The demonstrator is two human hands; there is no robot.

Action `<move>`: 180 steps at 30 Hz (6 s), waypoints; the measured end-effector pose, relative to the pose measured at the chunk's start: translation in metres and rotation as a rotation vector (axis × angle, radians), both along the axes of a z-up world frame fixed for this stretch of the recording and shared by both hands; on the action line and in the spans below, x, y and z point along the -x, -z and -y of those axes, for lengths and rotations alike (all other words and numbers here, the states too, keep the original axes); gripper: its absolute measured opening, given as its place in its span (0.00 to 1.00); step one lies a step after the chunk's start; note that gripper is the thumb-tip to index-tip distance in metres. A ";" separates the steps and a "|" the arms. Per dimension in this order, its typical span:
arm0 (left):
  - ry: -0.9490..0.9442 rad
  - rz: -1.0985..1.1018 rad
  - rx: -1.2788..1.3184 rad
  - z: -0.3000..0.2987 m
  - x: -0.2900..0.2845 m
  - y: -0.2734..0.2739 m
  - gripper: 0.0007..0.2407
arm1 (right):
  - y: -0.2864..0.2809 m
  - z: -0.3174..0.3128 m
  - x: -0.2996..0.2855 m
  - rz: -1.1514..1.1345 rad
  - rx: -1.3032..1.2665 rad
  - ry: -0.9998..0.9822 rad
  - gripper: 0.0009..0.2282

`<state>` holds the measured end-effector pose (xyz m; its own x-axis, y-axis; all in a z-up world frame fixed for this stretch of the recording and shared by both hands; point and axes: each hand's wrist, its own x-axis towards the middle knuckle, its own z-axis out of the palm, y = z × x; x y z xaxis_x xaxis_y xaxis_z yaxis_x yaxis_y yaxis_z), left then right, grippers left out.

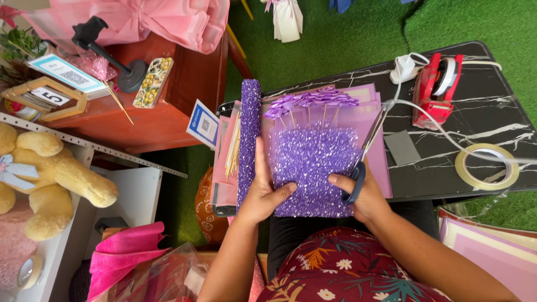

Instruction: The person cuts a piece of purple glittery netting with shears, folds it, and then attaches it to a wooden skewer.

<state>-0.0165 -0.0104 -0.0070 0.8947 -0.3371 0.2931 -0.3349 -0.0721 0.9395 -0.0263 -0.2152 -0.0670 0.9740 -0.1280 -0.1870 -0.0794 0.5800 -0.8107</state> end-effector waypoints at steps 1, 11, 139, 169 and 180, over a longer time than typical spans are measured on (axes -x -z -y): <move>0.006 0.009 0.001 -0.004 0.001 0.010 0.48 | -0.002 -0.003 0.002 0.009 0.001 0.006 0.28; 0.148 -0.003 -0.084 -0.015 -0.015 0.018 0.18 | 0.017 0.006 -0.011 -0.013 0.053 -0.197 0.32; -0.026 0.129 0.461 -0.028 -0.052 0.060 0.12 | -0.003 -0.009 0.009 0.727 -0.266 -0.602 0.23; -0.389 -0.308 0.745 -0.279 0.011 0.182 0.17 | 0.101 0.189 0.089 0.353 1.007 0.574 0.15; -0.795 -0.873 0.919 -0.296 0.031 0.274 0.12 | 0.183 0.348 0.090 -0.578 0.628 0.713 0.17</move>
<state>-0.0475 0.2854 -0.2813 0.7513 0.3096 -0.5829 0.1830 0.7508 0.6347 -0.1163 -0.5629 -0.2496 0.4264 -0.8552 -0.2945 -0.3518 0.1431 -0.9251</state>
